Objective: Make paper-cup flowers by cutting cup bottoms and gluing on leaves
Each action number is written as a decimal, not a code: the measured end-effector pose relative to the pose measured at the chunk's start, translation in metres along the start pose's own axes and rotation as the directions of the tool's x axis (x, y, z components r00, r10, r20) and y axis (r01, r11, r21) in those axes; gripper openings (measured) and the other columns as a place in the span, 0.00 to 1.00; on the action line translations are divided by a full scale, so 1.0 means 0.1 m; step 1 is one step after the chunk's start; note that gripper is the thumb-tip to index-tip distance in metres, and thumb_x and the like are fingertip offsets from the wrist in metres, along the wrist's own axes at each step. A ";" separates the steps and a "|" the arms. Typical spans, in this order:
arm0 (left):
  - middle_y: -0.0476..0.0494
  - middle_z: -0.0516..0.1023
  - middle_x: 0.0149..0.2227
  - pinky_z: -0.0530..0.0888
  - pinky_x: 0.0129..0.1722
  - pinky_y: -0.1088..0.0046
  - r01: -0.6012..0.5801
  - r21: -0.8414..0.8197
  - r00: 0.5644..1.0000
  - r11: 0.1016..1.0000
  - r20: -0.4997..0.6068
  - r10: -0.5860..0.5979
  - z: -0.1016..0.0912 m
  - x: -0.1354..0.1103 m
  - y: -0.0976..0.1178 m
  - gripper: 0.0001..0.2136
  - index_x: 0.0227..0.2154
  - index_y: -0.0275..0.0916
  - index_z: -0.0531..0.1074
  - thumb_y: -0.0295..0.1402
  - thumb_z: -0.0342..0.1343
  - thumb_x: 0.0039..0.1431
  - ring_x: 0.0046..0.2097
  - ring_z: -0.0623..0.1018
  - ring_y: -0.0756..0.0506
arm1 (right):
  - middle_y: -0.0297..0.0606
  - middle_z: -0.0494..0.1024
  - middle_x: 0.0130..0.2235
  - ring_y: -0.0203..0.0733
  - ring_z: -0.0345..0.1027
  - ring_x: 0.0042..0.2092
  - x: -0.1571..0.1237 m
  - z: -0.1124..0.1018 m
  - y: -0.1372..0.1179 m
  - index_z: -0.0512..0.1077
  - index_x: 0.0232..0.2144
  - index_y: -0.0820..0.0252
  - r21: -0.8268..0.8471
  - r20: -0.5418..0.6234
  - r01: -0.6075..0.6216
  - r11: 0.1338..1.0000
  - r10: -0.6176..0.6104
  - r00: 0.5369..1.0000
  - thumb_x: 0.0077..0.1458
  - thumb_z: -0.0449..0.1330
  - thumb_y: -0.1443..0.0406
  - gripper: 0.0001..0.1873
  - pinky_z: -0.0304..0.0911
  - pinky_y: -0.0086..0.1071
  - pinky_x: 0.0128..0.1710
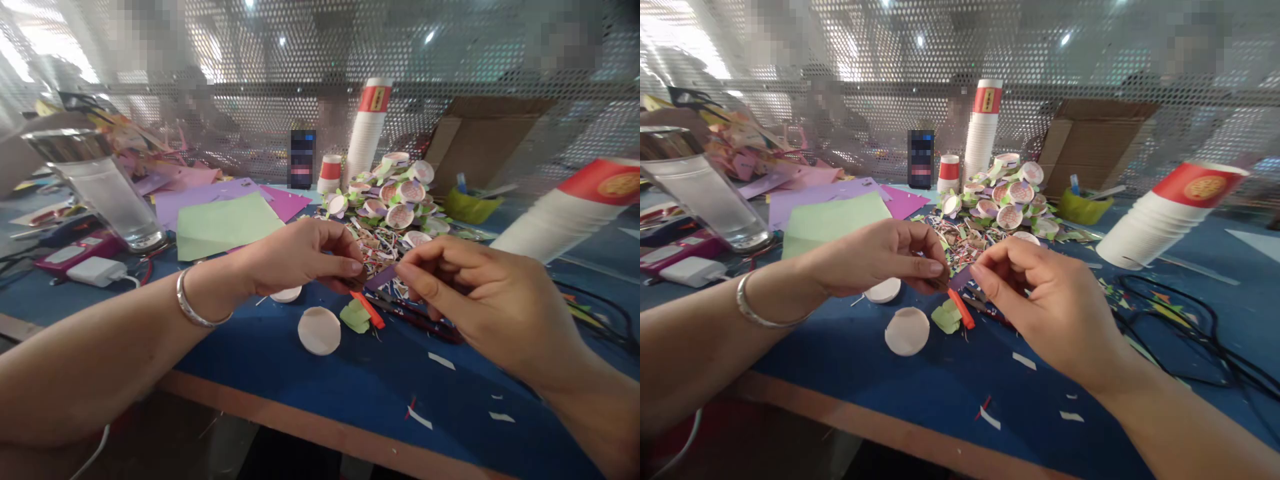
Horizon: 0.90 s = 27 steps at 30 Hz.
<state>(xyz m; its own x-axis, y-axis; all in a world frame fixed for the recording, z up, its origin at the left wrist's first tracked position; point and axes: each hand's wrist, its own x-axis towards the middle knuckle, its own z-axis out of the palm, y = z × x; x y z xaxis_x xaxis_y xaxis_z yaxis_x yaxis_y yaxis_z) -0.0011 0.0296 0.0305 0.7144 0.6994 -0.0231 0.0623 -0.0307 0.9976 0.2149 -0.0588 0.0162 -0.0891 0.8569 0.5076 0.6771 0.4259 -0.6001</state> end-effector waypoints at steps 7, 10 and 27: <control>0.45 0.81 0.32 0.81 0.42 0.71 0.120 -0.374 0.993 0.920 0.056 -0.107 0.22 -0.02 -0.04 0.07 0.29 0.34 0.70 0.22 0.59 0.64 0.34 0.85 0.49 | 0.28 0.76 0.23 0.31 0.65 0.20 0.01 0.01 -0.03 0.76 0.32 0.55 0.007 -0.041 -0.033 0.999 0.034 0.999 0.62 0.64 0.63 0.05 0.59 0.25 0.18; 0.47 0.81 0.30 0.81 0.43 0.71 0.120 -0.433 0.992 0.894 0.027 -0.120 0.27 -0.03 -0.05 0.09 0.30 0.34 0.68 0.19 0.63 0.59 0.35 0.85 0.48 | 0.28 0.75 0.22 0.31 0.66 0.20 0.02 0.02 -0.04 0.75 0.31 0.55 0.020 -0.067 -0.045 0.999 0.046 0.997 0.62 0.64 0.62 0.07 0.59 0.25 0.18; 0.54 0.77 0.27 0.80 0.34 0.75 -0.119 -0.273 0.985 0.955 -0.152 0.079 0.31 0.01 -0.13 0.12 0.32 0.36 0.67 0.21 0.67 0.56 0.31 0.81 0.52 | 0.26 0.68 0.16 0.31 0.57 0.15 0.03 0.05 -0.05 0.75 0.32 0.56 0.150 0.092 -0.188 0.971 0.175 0.980 0.63 0.63 0.59 0.09 0.50 0.25 0.14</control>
<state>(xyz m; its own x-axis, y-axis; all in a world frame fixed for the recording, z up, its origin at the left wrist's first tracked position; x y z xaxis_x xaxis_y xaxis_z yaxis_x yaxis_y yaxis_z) 0.0204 0.0079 0.0160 0.6025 0.7954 0.0660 -0.2158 0.0828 0.9729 0.2080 -0.0569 0.0179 -0.0357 0.9414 0.3354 0.5644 0.2960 -0.7706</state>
